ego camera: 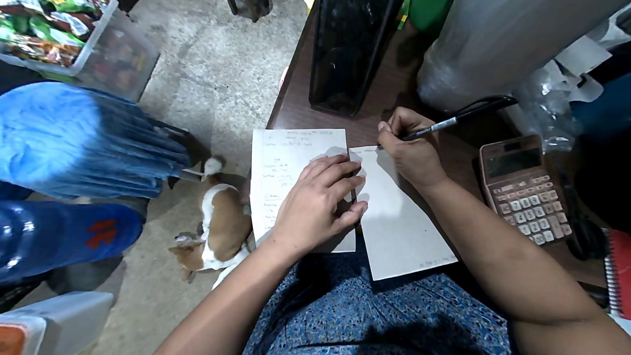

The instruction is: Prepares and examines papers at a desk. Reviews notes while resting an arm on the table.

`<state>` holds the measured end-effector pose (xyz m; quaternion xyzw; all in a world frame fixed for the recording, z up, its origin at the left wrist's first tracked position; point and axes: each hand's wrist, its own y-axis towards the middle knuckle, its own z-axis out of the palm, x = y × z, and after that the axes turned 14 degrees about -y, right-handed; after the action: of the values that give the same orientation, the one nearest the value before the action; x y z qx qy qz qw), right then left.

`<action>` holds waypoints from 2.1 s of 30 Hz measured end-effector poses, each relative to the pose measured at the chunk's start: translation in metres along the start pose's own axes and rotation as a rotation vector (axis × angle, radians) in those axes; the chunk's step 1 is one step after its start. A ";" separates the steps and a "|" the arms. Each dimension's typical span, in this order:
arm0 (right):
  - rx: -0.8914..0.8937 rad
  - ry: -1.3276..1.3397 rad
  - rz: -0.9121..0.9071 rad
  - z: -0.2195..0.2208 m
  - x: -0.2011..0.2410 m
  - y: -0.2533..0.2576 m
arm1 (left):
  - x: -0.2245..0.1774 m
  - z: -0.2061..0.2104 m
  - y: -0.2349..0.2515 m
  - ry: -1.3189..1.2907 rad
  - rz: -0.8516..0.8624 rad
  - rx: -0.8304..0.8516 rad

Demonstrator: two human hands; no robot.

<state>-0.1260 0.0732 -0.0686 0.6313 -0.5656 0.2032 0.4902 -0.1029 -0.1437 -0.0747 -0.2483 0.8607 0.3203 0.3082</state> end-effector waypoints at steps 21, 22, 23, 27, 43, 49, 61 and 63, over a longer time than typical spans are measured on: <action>0.012 -0.041 0.071 -0.014 -0.002 -0.005 | 0.001 0.000 0.000 -0.019 -0.006 0.006; -0.004 -0.031 0.072 -0.015 -0.002 -0.005 | 0.001 0.000 0.000 -0.018 -0.005 0.006; -0.012 -0.026 0.072 -0.016 -0.003 -0.004 | 0.001 0.000 0.000 -0.018 -0.006 0.006; 0.020 -0.015 0.098 -0.020 -0.003 -0.002 | 0.001 0.000 -0.001 -0.013 -0.012 0.006; 0.040 0.006 0.082 -0.017 -0.005 -0.002 | 0.000 -0.001 0.000 -0.011 -0.028 0.018; 0.034 -0.012 0.066 -0.017 -0.005 -0.002 | 0.001 -0.001 0.000 -0.009 -0.024 0.021; 0.013 -0.017 0.057 -0.017 -0.007 -0.003 | 0.001 0.000 -0.001 -0.009 -0.016 0.012; 0.013 -0.032 0.050 -0.017 -0.006 -0.003 | 0.001 0.000 0.000 -0.008 -0.016 0.009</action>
<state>-0.1197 0.0908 -0.0673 0.6232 -0.5877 0.2090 0.4717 -0.1032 -0.1441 -0.0755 -0.2524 0.8588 0.3151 0.3154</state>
